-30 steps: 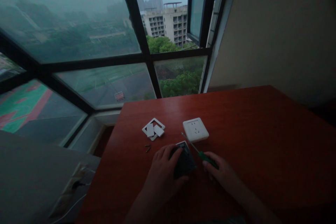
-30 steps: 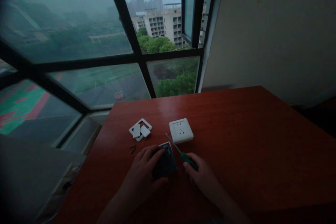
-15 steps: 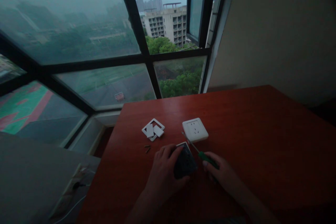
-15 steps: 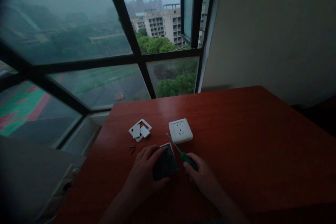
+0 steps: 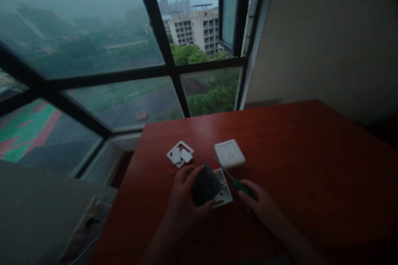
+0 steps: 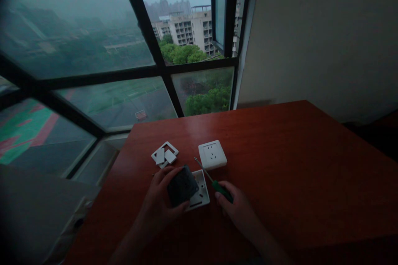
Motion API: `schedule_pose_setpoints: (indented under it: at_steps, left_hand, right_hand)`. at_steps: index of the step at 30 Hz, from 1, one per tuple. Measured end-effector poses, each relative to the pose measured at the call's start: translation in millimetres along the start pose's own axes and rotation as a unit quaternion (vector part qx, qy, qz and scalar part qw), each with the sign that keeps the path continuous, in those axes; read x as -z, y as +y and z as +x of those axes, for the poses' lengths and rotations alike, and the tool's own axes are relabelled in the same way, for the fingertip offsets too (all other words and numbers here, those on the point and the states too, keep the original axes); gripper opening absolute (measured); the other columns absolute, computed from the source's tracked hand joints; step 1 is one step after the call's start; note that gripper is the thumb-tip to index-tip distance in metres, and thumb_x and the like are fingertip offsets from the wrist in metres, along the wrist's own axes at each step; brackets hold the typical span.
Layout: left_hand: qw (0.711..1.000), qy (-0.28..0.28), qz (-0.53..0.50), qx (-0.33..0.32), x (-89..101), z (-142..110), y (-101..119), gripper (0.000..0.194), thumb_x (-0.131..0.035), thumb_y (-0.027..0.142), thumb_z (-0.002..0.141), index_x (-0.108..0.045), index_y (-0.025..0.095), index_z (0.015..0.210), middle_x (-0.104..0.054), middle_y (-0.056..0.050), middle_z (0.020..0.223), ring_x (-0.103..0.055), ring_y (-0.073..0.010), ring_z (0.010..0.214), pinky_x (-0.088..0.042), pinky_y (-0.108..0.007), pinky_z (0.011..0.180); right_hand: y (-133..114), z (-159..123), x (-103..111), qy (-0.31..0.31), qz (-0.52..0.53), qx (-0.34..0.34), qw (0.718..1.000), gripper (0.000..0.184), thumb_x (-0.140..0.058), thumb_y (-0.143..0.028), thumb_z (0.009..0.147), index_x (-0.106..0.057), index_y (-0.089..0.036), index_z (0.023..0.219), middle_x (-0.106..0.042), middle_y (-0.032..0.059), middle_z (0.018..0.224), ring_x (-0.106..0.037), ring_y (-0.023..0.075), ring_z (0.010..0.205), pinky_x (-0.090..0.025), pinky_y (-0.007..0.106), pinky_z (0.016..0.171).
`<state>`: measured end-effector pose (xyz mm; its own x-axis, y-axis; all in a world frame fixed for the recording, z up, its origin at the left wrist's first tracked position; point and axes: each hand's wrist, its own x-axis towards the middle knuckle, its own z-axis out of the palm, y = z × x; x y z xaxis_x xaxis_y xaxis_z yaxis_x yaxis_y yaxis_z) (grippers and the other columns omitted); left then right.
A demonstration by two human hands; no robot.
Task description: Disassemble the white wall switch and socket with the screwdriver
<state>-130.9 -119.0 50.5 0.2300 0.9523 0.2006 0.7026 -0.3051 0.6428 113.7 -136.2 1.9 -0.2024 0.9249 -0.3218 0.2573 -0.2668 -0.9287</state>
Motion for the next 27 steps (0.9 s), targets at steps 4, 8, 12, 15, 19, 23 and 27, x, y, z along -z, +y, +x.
schedule_pose_setpoints:
  at_steps: [4, 8, 12, 15, 19, 23, 27]
  left_hand:
    - [0.999, 0.021, 0.024, 0.004, 11.7, -1, -16, 0.072, -0.077, 0.022, 0.064, -0.049, 0.028, 0.130, -0.047, -0.009, 0.128, -0.047, -0.0313, 0.119, -0.044, -0.051, 0.099]
    - [0.998, 0.033, 0.051, 0.021, 20.3, -3, -29, 0.069, -0.076, 0.028, 0.066, -0.050, 0.027, 0.130, -0.048, -0.010, 0.128, -0.049, -0.0320, 0.118, -0.046, -0.051, 0.098]
    - [0.995, 0.024, 0.092, 0.034, 24.5, -5, -39, 0.069, -0.076, 0.028, 0.066, -0.050, 0.026, 0.130, -0.050, -0.009, 0.125, -0.051, -0.0311, 0.115, -0.046, -0.051, 0.097]
    - [0.993, 0.016, 0.113, 0.033, 25.2, -8, -45, 0.067, -0.074, 0.027, 0.066, -0.051, 0.025, 0.129, -0.051, -0.010, 0.125, -0.051, -0.0308, 0.114, -0.046, -0.050, 0.097]
    - [0.993, -0.005, 0.113, 0.027, 24.5, -11, -46, 0.067, -0.075, 0.025, 0.065, -0.052, 0.026, 0.129, -0.051, -0.009, 0.125, -0.052, -0.0309, 0.114, -0.047, -0.050, 0.097]
    - [0.995, -0.018, 0.091, 0.023, 19.5, -13, -41, 0.068, -0.076, 0.024, 0.064, -0.053, 0.026, 0.129, -0.051, -0.010, 0.127, -0.053, -0.0310, 0.115, -0.048, -0.049, 0.096]
    - [0.997, -0.027, 0.072, 0.008, 11.8, -10, -37, 0.068, -0.076, 0.023, 0.064, -0.054, 0.025, 0.128, -0.050, -0.010, 0.129, -0.051, -0.0310, 0.117, -0.047, -0.048, 0.098]
  right_hand:
    - [-1, 0, 0, 0.002, 0.002, -0.009, 1.000, 0.036, -0.049, -0.042, 0.086, -0.057, -0.015, 0.108, -0.058, -0.0007, 0.073, -0.053, 0.0130, 0.057, -0.042, 0.025, 0.052]
    - [-1, 0, 0, 0.002, 0.004, -0.011, 1.000, 0.038, -0.049, -0.044, 0.086, -0.057, -0.016, 0.111, -0.060, 0.0000, 0.075, -0.056, 0.0137, 0.058, -0.044, 0.026, 0.054]
    - [2, 1, 0, 0.012, 0.006, -0.015, 1.000, 0.039, -0.050, -0.046, 0.085, -0.059, -0.017, 0.109, -0.061, -0.0005, 0.074, -0.055, 0.0140, 0.056, -0.043, 0.026, 0.052]
    - [2, 1, 1, 0.009, 0.008, -0.015, 1.000, 0.038, -0.051, -0.047, 0.084, -0.059, -0.017, 0.107, -0.060, -0.0005, 0.073, -0.055, 0.0142, 0.057, -0.043, 0.026, 0.052]
    - [-3, 2, 0, 0.013, 0.006, -0.020, 1.000, 0.037, -0.051, -0.047, 0.083, -0.059, -0.017, 0.104, -0.059, -0.0008, 0.071, -0.054, 0.0142, 0.055, -0.042, 0.026, 0.051]
    - [-15, 8, -8, 0.025, -0.051, 0.027, 0.998, 0.028, -0.054, -0.044, 0.083, -0.059, -0.019, 0.094, -0.064, 0.0020, 0.078, -0.059, 0.0177, 0.067, -0.044, 0.028, 0.060]
    - [-25, 20, -13, 0.059, -0.148, 0.070, 0.985, 0.021, -0.056, -0.040, 0.081, -0.059, -0.020, 0.088, -0.067, 0.0047, 0.085, -0.062, 0.0214, 0.079, -0.045, 0.031, 0.070]
